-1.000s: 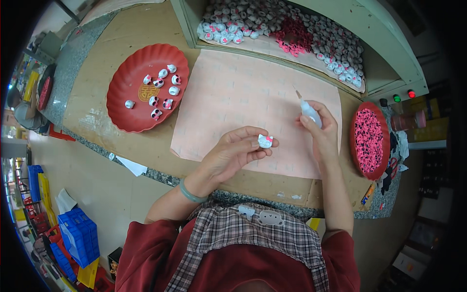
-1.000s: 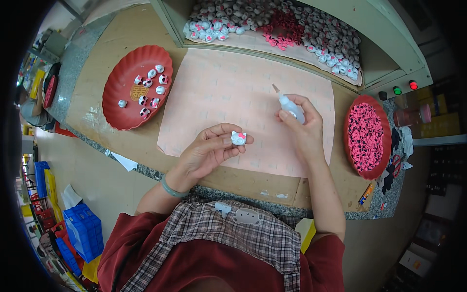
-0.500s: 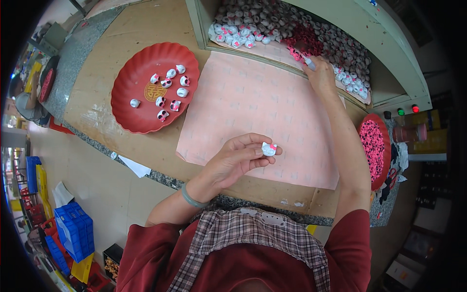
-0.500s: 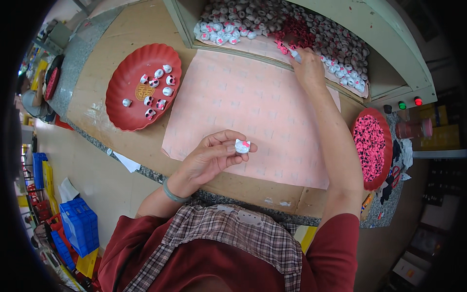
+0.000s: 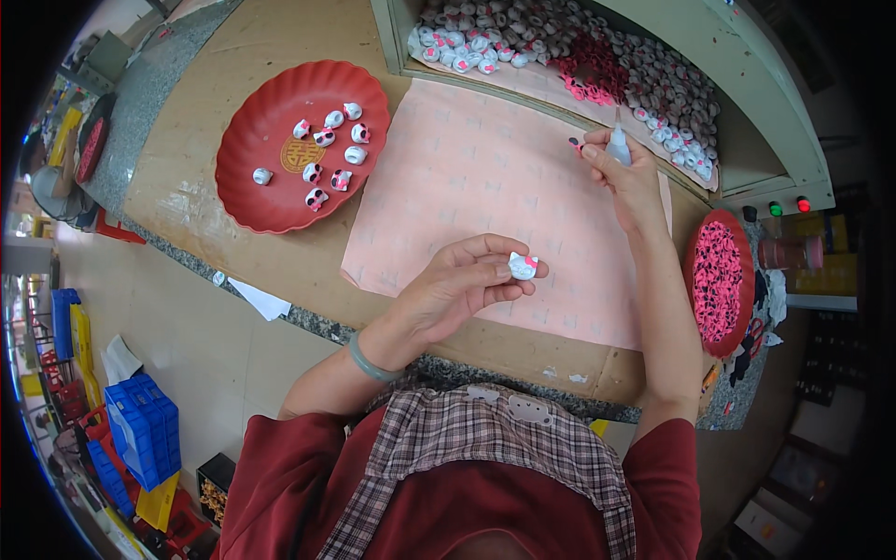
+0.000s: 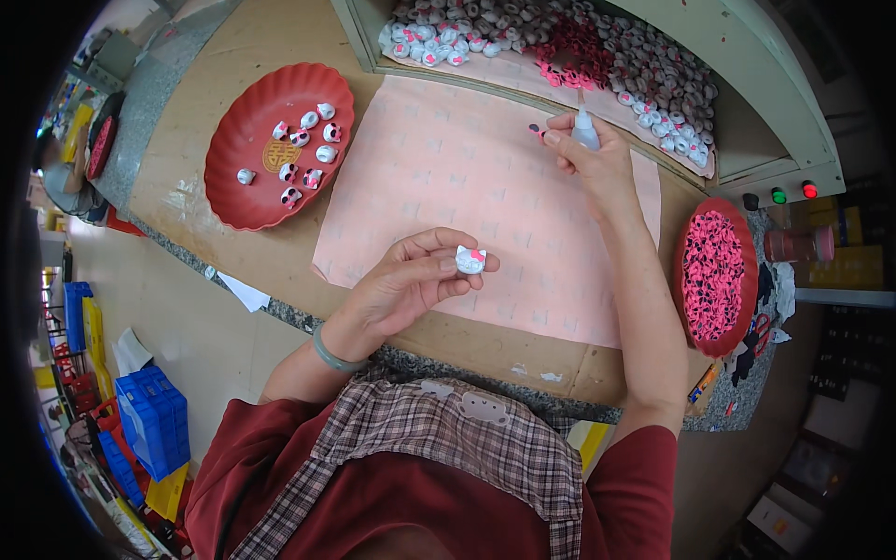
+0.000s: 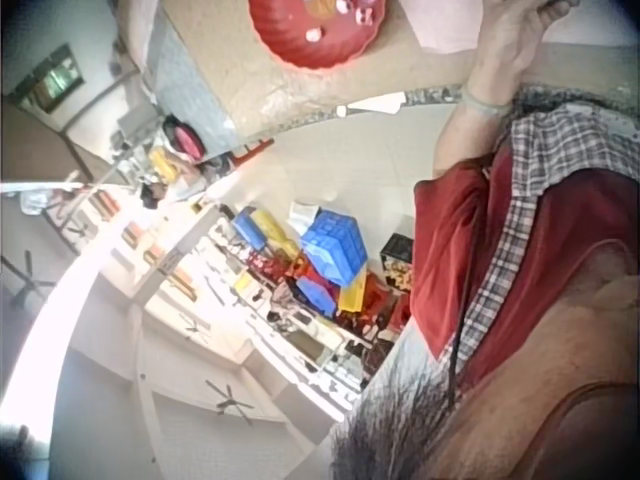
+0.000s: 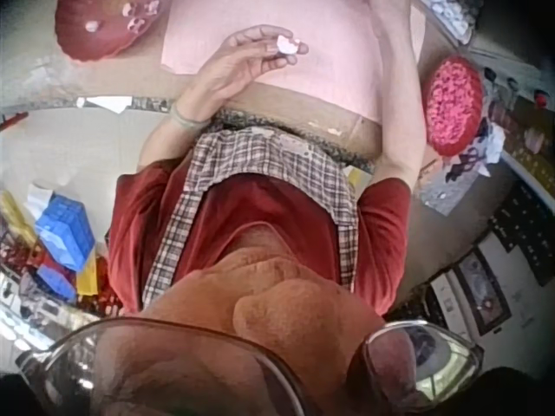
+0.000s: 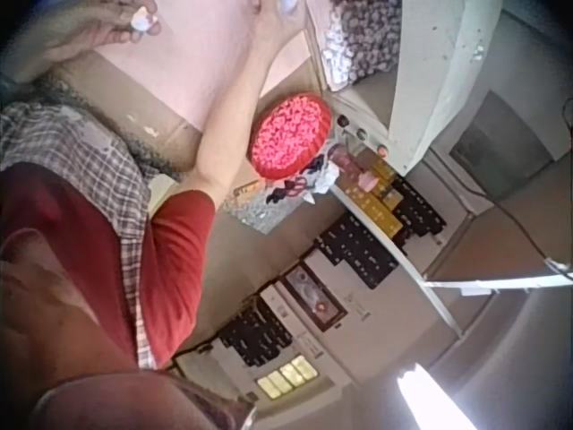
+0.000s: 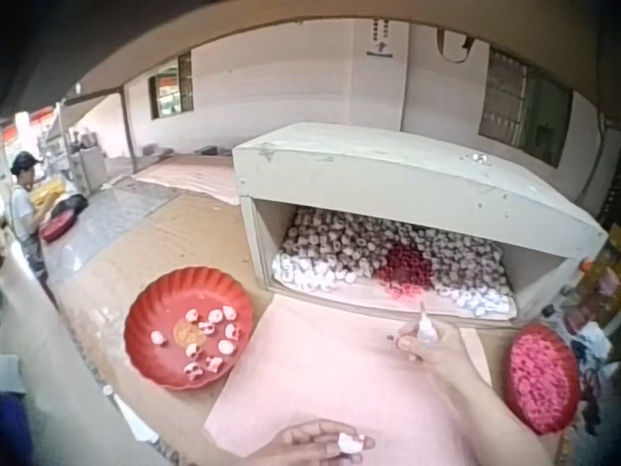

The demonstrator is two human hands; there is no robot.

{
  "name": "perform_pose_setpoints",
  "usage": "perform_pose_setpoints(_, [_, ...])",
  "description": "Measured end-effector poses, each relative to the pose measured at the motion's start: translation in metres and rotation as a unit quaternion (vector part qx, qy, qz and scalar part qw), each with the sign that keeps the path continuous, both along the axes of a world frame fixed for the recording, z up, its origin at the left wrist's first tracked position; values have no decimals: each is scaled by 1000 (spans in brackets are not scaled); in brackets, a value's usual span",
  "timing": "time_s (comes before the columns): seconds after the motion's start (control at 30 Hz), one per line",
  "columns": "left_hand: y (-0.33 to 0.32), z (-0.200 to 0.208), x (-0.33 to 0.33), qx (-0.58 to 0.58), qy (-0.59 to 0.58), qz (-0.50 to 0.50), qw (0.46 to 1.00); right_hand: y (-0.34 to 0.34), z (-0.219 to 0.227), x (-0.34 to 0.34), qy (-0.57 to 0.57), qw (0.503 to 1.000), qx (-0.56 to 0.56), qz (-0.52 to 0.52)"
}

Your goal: The person applies glue to figurine heads using a precision bottle applicator, attaches small accessory pieces onto them by hand, and places the assembled figurine heads onto a tray.

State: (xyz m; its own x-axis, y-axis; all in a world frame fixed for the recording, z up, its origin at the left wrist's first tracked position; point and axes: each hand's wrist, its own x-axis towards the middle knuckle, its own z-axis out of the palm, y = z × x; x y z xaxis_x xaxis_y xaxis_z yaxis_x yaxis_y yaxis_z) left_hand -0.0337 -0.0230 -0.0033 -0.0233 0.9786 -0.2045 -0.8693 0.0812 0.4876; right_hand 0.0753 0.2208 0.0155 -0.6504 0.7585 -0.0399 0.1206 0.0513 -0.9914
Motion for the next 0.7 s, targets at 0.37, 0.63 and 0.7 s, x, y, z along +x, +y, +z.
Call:
perform_pose_setpoints(0.37, [-3, 9, -15, 60, 42, 90, 993, -100, 12, 9, 83, 984, -151, 44])
perform_pose_setpoints(0.63, [-7, 6, 12, 99, 18, 82, 992, -126, 2, 41, 63, 983, -125, 121])
perform_pose_setpoints(0.7, [-5, 5, 11, 95, 19, 67, 993, -124, 3, 39, 54, 984, -124, 119])
